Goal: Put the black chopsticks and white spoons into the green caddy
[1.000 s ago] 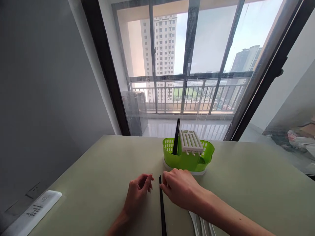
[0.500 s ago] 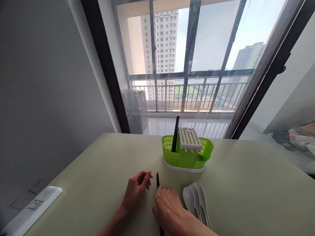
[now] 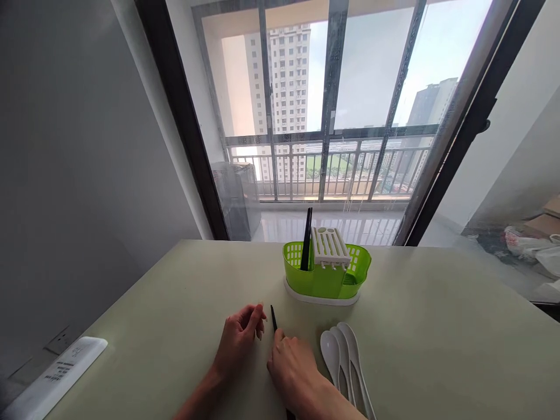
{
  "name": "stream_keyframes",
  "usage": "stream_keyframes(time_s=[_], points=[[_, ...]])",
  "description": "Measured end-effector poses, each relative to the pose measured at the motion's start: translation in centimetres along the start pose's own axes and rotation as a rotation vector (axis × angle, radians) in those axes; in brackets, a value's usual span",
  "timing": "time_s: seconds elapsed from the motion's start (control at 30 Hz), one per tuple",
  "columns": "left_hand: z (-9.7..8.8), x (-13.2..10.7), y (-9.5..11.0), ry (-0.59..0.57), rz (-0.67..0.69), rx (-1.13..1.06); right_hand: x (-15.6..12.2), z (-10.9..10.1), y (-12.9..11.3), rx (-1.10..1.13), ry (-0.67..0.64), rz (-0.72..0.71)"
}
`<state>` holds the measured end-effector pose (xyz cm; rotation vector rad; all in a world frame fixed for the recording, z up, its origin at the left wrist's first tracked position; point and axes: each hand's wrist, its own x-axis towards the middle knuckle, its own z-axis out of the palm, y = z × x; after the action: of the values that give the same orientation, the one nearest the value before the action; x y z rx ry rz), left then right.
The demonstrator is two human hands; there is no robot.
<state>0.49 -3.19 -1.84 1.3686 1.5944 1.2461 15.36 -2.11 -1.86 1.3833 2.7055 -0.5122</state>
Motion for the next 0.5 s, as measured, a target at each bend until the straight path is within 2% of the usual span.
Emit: stream_keyframes(time_s=[0.1,0.2,0.27,0.33,0.4,0.5], points=[[0.0,0.0,0.1,-0.014,0.011,0.001,-0.7,-0.5,0.1,0.038,-0.022,0.066],[-0.1,0.0,0.1,0.004,0.0,0.033,-2.0,-1.3,0.6,0.116,-0.011,0.07],[-0.3,-0.1,0.0,0.056,-0.025,0.057,-3.0,-1.5,1.0,0.28,0.02,0.043],[-0.4,-0.3,0.0,0.053,-0.04,0.043,-4.2,-1.0,1.4,0.479,0.047,-0.007],[-0.3,-0.7,0.2,-0.057,-0.052,-0.024,-5.4,0.0,1.9,0.604,0.053,-0.066],[0.1,-1.7,1.4,-0.292,-0.091,-0.158,-6.9,1.7,2.8,0.694,0.07,-0.084]])
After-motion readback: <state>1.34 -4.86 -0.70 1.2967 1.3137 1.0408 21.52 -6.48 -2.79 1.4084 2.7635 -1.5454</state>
